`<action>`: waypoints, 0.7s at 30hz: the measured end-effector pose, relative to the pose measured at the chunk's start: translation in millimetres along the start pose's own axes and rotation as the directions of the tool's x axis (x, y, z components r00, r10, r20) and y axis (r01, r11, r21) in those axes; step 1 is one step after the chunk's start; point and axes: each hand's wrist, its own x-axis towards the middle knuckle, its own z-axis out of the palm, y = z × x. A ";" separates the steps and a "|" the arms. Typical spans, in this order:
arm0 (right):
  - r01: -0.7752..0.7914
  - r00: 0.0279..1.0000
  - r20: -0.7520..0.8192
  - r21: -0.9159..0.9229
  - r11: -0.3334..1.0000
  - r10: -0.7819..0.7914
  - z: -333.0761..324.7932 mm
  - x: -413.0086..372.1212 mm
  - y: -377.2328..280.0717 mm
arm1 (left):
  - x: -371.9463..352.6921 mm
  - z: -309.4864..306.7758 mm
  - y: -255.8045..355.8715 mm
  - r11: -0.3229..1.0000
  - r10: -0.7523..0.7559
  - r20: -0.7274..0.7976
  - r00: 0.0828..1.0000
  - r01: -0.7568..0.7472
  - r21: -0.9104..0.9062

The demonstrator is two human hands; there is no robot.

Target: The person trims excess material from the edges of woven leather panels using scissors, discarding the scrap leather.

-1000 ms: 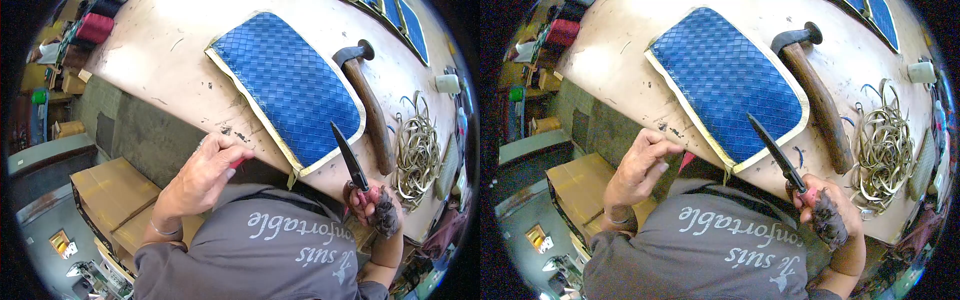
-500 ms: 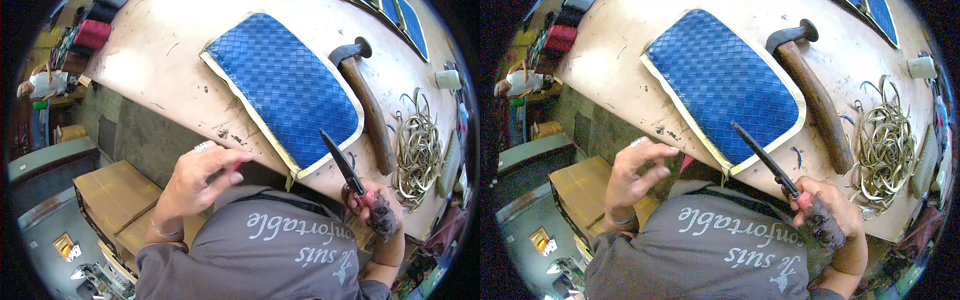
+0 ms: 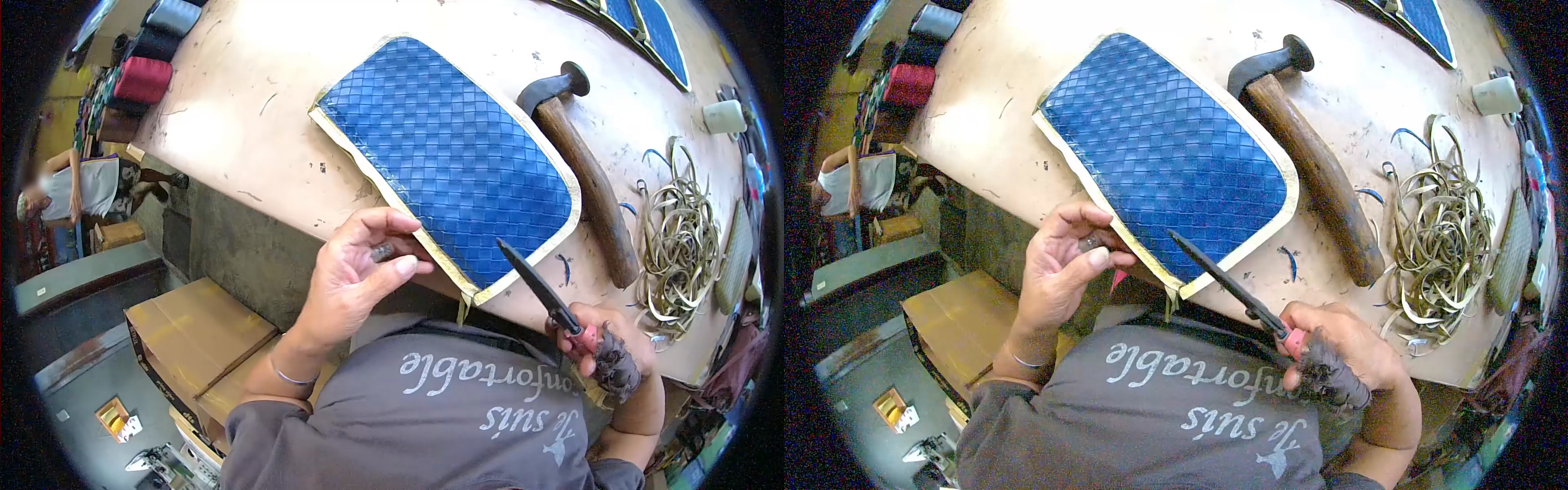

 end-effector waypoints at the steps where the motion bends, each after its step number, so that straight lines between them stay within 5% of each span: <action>1: 0.040 0.998 0.046 -0.039 0.998 -0.038 -0.7 1.0 1.7 | 2.6 3.5 -2.4 1.000 0.028 -0.003 1.000 -0.028 -0.008; 4: -0.026 0.998 0.063 0.015 1.000 0.025 4.9 1.6 2.0 | 11.1 10.9 -12.5 0.981 0.188 -0.010 0.982 -0.188 0.052; 8: -0.126 0.987 0.106 0.058 0.990 0.119 5.0 0.1 -8.2 | 11.9 20.3 -3.5 0.996 0.081 0.027 0.996 -0.080 -0.032; 11: -0.019 0.980 0.193 -0.085 0.996 0.035 0.3 2.4 5.4 | 12.2 19.3 -1.4 0.995 0.101 -0.004 0.995 -0.101 0.005; 21: -0.029 0.976 0.211 -0.089 0.996 0.047 6.5 10.6 2.4 | 15.2 21.0 -0.2 0.990 0.065 0.056 0.996 -0.058 -0.126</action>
